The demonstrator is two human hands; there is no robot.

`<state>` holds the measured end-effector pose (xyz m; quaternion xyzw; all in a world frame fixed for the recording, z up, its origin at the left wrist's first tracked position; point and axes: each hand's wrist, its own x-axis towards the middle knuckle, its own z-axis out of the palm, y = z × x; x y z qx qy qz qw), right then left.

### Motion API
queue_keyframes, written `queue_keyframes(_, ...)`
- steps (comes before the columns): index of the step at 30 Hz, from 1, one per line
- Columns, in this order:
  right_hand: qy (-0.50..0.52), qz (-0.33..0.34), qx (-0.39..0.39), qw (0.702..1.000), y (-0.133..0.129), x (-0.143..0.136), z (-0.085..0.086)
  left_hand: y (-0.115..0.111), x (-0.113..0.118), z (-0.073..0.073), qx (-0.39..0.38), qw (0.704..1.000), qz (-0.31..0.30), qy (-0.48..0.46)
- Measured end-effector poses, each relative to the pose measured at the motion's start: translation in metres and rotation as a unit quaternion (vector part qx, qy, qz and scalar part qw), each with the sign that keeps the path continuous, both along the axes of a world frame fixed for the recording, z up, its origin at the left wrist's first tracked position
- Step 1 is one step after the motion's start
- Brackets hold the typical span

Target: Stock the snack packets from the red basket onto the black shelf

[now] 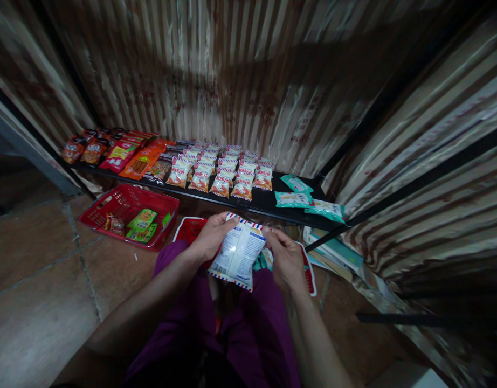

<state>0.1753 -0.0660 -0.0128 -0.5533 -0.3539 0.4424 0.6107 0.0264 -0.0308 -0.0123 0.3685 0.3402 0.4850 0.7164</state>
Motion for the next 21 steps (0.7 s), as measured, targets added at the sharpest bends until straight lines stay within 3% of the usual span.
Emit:
queue_keyframes(8,0.052,-0.094,-0.009,0.994,0.008,-0.006,-0.004,-0.004,0.001,-0.003,-0.018,0.999,0.017,-0.049)
queue_keyframes(13,0.075,-0.139,-0.013,0.987,0.01,-0.006,-0.002,-0.013,-0.001,-0.005,-0.026,0.999,-0.012,-0.03)
queue_keyframes(21,0.08,-0.139,-0.02,0.987,0.015,0.006,-0.02,-0.022,-0.001,-0.033,0.003,0.994,-0.111,-0.012)
